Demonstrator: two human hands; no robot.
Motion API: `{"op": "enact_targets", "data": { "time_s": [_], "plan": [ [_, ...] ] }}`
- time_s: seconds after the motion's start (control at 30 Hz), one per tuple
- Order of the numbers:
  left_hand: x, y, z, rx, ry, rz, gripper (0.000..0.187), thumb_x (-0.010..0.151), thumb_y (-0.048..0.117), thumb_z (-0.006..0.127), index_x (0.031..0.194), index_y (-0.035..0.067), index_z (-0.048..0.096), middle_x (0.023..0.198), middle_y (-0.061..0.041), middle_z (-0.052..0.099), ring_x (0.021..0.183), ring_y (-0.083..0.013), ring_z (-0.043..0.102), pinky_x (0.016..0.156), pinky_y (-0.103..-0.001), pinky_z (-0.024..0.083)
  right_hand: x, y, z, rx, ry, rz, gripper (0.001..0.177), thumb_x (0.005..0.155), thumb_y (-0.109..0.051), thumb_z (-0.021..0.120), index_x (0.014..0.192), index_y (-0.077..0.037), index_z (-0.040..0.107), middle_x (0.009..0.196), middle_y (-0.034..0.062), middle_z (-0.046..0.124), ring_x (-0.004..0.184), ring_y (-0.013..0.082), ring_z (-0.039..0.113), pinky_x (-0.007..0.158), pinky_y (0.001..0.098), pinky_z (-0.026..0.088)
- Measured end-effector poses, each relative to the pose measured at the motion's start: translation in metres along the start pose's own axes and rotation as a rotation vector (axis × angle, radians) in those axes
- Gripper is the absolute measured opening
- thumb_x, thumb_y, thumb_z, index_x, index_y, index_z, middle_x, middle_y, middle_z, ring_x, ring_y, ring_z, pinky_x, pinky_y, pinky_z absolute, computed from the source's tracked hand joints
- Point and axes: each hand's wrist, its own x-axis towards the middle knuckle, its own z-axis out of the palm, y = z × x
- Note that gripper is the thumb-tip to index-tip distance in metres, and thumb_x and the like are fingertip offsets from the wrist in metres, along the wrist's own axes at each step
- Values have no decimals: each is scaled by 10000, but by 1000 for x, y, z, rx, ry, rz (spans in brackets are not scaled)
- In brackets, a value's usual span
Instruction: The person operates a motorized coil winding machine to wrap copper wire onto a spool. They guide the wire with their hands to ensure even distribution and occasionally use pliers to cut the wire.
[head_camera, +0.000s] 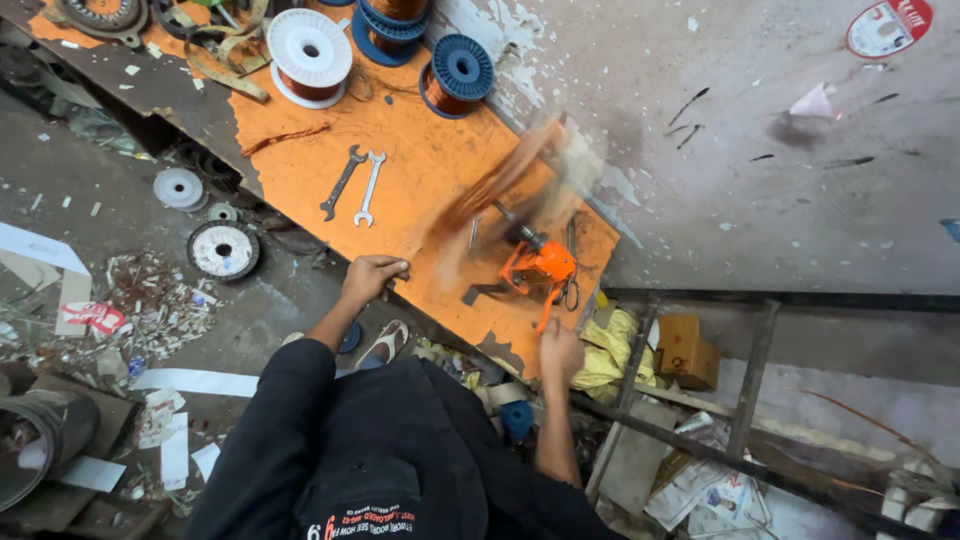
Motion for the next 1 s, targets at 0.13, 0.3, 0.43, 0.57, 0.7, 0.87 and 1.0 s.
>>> {"op": "enact_targets", "data": {
  "time_s": [0.13,0.3,0.43,0.57,0.7,0.87,1.0],
  "plan": [
    [9,4,2,24,4,-17,259,910,232,743,1060,29,800,838,-68,801,434,-115,576,399,-281,472,44,12,-41,-36,183,177,595,951,-551,557,755,-32,772,687,251,686,662,470,675,610,558,485],
    [8,2,2,118,56,-69,278,910,239,770,1105,46,812,775,-153,756,426,-130,569,400,-289,458,166,15,-47,79,312,174,605,1022,-507,582,747,7,744,679,253,662,593,465,636,572,574,430],
    [11,3,4,25,17,-23,271,904,229,751,1073,24,802,853,-59,808,448,-96,589,395,-274,463,225,-12,-8,19,273,177,487,919,-429,589,758,-7,771,776,249,700,705,491,673,600,606,493],
    [9,2,4,-12,11,-31,266,907,222,749,1064,14,800,835,-82,798,436,-110,573,390,-276,453,191,-38,30,16,22,164,405,898,-367,584,904,-3,762,886,260,722,840,446,729,705,573,539],
    [7,1,2,-29,-6,-5,245,902,195,748,1057,13,802,835,-86,799,440,-111,571,400,-269,466,94,-32,45,77,-117,62,483,817,-519,613,983,-93,771,912,218,730,882,459,706,687,562,532],
    [5,-2,3,-41,-7,-15,237,912,200,756,1041,7,804,838,-77,797,469,-93,589,400,-278,471,8,1,15,-87,-75,2,551,993,-511,487,868,-60,777,820,234,724,774,467,684,690,578,515],
    [5,4,2,-9,20,-4,234,905,194,738,1055,30,811,831,-72,803,466,-98,586,405,-270,473,30,12,-32,-86,167,179,610,991,-528,548,713,-21,742,666,239,675,613,439,663,589,559,478]
  ]
}}
